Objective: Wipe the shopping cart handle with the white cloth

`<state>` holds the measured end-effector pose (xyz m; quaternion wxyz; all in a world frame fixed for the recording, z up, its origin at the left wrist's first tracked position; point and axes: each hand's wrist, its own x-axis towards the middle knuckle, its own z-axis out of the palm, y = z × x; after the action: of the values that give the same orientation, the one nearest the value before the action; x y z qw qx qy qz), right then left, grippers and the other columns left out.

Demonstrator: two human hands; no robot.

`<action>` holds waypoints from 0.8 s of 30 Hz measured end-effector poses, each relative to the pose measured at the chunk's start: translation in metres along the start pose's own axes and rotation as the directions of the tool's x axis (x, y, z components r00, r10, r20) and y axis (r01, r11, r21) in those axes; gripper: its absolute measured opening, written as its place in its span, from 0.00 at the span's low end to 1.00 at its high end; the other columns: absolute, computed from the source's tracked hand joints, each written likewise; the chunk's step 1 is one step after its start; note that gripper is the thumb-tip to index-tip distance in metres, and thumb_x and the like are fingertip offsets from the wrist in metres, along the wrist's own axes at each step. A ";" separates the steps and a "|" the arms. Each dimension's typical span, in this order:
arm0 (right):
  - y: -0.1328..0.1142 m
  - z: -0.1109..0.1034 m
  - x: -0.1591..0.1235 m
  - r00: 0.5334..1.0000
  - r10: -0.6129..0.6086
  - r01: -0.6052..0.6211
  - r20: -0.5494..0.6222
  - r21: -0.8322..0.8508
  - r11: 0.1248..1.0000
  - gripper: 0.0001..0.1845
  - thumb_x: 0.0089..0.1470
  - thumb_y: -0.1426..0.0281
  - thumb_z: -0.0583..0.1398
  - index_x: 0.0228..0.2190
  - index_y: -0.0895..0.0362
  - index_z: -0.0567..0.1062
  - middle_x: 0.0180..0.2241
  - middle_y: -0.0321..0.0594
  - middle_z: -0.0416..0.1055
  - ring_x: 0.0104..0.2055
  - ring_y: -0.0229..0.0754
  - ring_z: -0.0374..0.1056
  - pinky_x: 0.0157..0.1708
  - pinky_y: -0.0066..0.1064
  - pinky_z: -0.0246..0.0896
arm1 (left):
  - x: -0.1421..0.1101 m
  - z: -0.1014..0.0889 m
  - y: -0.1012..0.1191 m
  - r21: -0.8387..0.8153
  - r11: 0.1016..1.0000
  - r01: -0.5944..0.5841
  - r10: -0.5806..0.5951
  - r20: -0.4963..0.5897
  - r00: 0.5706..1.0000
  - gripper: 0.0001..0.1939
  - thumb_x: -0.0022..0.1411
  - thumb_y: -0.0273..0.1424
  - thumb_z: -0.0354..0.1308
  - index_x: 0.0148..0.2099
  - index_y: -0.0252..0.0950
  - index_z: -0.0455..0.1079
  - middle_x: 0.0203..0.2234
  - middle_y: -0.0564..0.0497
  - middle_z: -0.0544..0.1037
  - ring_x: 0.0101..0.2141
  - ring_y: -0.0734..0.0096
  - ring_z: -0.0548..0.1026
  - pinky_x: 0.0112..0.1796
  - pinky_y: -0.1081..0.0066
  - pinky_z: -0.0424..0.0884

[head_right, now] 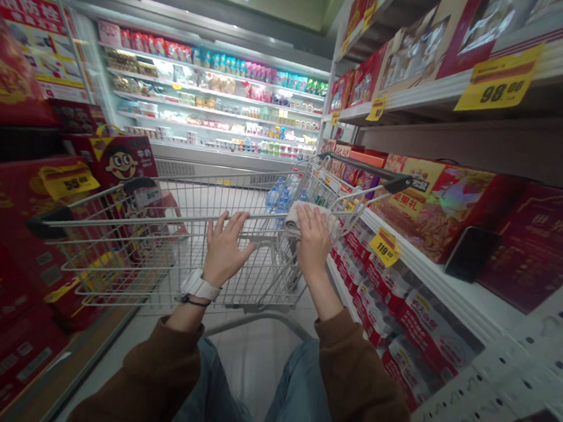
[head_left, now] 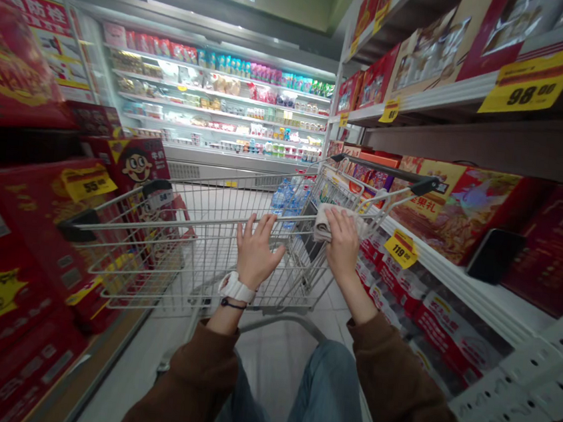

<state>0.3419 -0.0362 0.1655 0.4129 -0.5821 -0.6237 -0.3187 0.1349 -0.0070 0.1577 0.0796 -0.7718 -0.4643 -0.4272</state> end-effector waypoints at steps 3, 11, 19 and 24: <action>-0.026 0.008 0.002 0.991 -0.110 0.102 0.074 0.101 0.990 0.42 0.43 0.86 0.50 0.60 0.54 0.66 0.62 0.41 0.65 0.67 0.47 0.54 0.66 0.47 0.50 | -0.001 -0.001 -0.001 0.010 1.000 -0.009 0.009 -0.001 1.000 0.34 0.60 0.36 0.54 0.67 0.39 0.57 0.64 0.49 0.64 0.66 0.50 0.53 0.66 0.44 0.42; 0.014 -0.017 0.023 0.986 -0.105 0.095 0.130 0.081 0.992 0.37 0.43 0.86 0.52 0.55 0.55 0.72 0.56 0.43 0.71 0.63 0.49 0.61 0.64 0.47 0.54 | -0.002 -0.007 -0.003 0.014 0.999 -0.038 0.037 0.037 0.999 0.32 0.62 0.36 0.52 0.67 0.41 0.57 0.64 0.51 0.65 0.66 0.52 0.55 0.66 0.45 0.40; -0.019 -0.008 0.018 0.940 -0.280 0.266 0.192 0.097 0.959 0.40 0.44 0.87 0.51 0.59 0.54 0.67 0.62 0.42 0.65 0.66 0.46 0.56 0.65 0.44 0.52 | -0.003 -0.006 0.000 0.012 0.998 -0.058 0.058 0.023 0.998 0.32 0.63 0.37 0.52 0.68 0.39 0.56 0.64 0.51 0.65 0.66 0.51 0.55 0.66 0.45 0.40; 0.024 -0.023 0.027 0.931 -0.295 0.290 0.216 0.052 0.956 0.38 0.45 0.86 0.53 0.58 0.56 0.68 0.59 0.44 0.68 0.64 0.48 0.60 0.63 0.46 0.55 | -0.004 -0.010 -0.006 0.030 0.995 -0.100 0.099 0.031 0.995 0.30 0.64 0.38 0.50 0.68 0.40 0.57 0.64 0.51 0.65 0.64 0.53 0.57 0.66 0.46 0.39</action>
<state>0.3692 -0.0413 0.1985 0.2944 -0.5107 -0.7485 -0.3038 0.1239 -0.0115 0.1597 0.1060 -0.7988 -0.4329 -0.4040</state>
